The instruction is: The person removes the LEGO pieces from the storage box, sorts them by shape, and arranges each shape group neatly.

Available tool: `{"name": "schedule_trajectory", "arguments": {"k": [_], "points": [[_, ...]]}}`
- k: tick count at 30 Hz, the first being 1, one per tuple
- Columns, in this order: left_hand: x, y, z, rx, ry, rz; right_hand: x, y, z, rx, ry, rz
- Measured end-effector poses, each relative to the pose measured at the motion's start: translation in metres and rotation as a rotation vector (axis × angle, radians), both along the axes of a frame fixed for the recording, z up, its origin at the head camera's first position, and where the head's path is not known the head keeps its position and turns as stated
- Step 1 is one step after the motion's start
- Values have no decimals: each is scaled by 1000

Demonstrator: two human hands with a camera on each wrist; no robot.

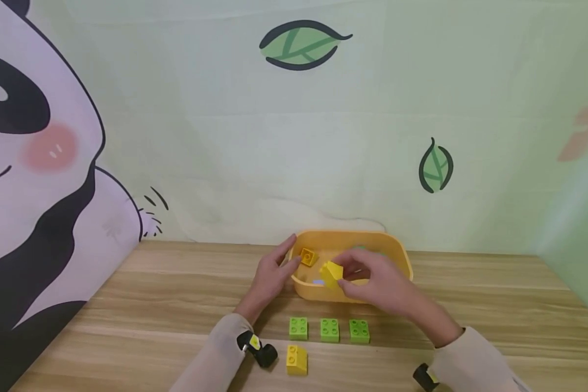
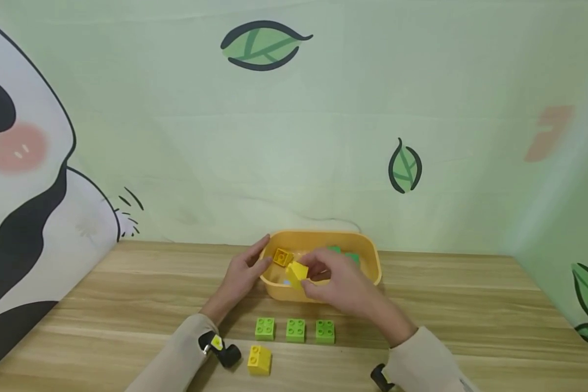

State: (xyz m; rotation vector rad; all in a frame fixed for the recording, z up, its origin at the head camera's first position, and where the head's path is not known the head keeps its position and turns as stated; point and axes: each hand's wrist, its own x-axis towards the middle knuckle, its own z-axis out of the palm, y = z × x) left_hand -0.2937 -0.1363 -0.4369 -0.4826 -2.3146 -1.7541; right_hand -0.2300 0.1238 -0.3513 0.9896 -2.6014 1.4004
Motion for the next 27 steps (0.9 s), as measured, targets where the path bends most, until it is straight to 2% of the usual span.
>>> {"name": "schedule_trajectory", "arguments": {"k": [10, 17, 24, 27], "points": [[0, 0, 0, 1, 24, 3, 21, 5, -4, -40, -105, 38], [-1, -1, -2, -3, 33, 1, 30, 9, -11, -52, -110, 105], [0, -1, -1, -5, 19, 2, 39, 9, -17, -66, -185, 142], [-1, -1, -1, -11, 11, 7, 40, 10, -19, -78, -186, 179]]}}
